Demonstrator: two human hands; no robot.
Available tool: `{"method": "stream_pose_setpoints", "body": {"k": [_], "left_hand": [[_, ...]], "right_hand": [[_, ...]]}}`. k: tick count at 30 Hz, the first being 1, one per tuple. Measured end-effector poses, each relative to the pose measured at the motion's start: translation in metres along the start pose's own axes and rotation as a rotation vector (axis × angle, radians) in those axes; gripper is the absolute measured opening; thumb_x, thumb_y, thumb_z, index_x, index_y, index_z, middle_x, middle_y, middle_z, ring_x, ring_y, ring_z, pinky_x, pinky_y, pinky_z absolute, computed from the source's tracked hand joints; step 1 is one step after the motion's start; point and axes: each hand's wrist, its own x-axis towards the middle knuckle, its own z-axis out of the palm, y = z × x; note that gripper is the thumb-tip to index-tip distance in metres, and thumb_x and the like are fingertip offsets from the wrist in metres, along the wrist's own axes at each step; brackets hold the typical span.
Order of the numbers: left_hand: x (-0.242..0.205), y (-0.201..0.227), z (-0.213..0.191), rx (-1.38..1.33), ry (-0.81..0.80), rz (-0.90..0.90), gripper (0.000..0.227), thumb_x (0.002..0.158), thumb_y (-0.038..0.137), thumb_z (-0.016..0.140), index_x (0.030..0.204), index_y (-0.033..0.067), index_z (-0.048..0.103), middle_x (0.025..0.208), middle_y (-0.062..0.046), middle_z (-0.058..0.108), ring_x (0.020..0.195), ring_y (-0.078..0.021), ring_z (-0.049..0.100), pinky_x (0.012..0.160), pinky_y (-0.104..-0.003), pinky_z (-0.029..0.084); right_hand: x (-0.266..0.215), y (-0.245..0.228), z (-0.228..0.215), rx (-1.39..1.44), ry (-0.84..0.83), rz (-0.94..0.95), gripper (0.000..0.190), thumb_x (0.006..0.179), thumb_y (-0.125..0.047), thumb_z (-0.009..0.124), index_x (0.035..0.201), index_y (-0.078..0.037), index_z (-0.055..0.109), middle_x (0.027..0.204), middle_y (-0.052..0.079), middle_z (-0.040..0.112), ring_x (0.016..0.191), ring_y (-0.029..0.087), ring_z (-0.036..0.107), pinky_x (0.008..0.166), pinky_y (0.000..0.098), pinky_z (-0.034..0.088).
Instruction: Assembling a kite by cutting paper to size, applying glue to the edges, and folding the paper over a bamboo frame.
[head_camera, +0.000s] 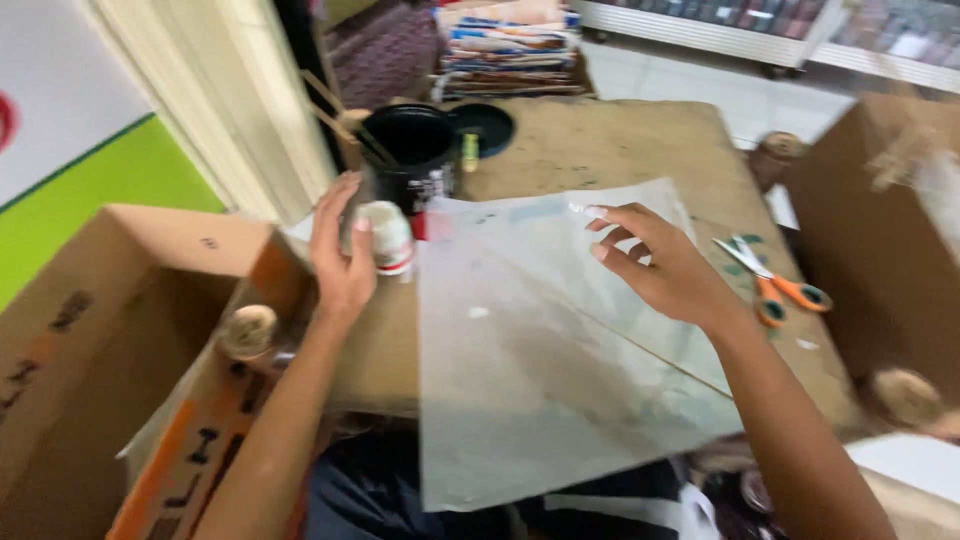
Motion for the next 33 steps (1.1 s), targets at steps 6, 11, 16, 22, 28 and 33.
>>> {"method": "stream_pose_setpoints", "body": {"k": [6,11,16,22,28,33], "left_hand": [[0.028,0.071,0.112,-0.223,-0.227,0.190,0.033,0.093,0.006,0.072,0.124,-0.0048,0.066,0.129,-0.024,0.064,0.125,-0.0487,0.059,0.110,-0.061,0.043],[0.008,0.090,0.211,-0.170,-0.556,0.167,0.032,0.092,0.013,0.072,0.124,0.0080,0.069,0.126,-0.013,0.066,0.125,-0.0342,0.062,0.107,-0.046,0.049],[0.016,0.107,0.263,-0.020,-0.912,0.044,0.033,0.099,0.019,0.062,0.131,0.0118,0.065,0.131,-0.011,0.063,0.134,-0.0293,0.055,0.110,-0.043,0.046],[0.026,0.091,0.298,0.124,-1.157,-0.050,0.038,0.105,0.031,0.053,0.138,0.0130,0.061,0.142,-0.012,0.058,0.142,-0.0264,0.047,0.115,-0.042,0.041],[0.036,0.081,0.317,0.172,-1.194,-0.102,0.044,0.104,0.038,0.052,0.143,0.0169,0.056,0.148,-0.010,0.054,0.146,-0.0276,0.042,0.119,-0.045,0.036],[0.023,0.070,0.336,0.116,-1.190,-0.192,0.054,0.103,0.043,0.051,0.152,0.0206,0.044,0.161,-0.012,0.039,0.152,-0.0296,0.032,0.126,-0.049,0.026]], "right_hand": [[-0.054,0.060,-0.064,-0.201,0.141,0.108,0.037,0.097,-0.007,0.063,0.134,-0.007,0.063,0.123,0.013,0.063,0.108,0.029,0.068,0.079,0.0360,0.051],[-0.077,0.090,-0.084,-0.356,0.190,0.094,0.034,0.091,-0.003,0.064,0.125,-0.007,0.066,0.114,0.019,0.065,0.105,0.038,0.068,0.078,0.0429,0.055],[-0.079,0.124,-0.083,-0.447,0.178,0.096,0.038,0.092,-0.005,0.060,0.129,-0.011,0.066,0.120,0.017,0.066,0.111,0.037,0.066,0.092,0.0471,0.054],[-0.066,0.165,-0.072,-0.832,0.069,0.031,0.045,0.089,-0.005,0.059,0.133,-0.010,0.064,0.137,0.013,0.057,0.122,0.041,0.055,0.094,0.0558,0.051],[-0.050,0.167,-0.072,-0.807,-0.016,0.195,0.045,0.098,-0.018,0.057,0.143,-0.019,0.058,0.145,0.008,0.047,0.136,0.040,0.046,0.104,0.0648,0.043],[-0.051,0.148,-0.072,-0.840,0.038,0.175,0.037,0.101,-0.019,0.051,0.136,-0.020,0.063,0.140,0.012,0.052,0.136,0.039,0.046,0.102,0.0520,0.045]]}}
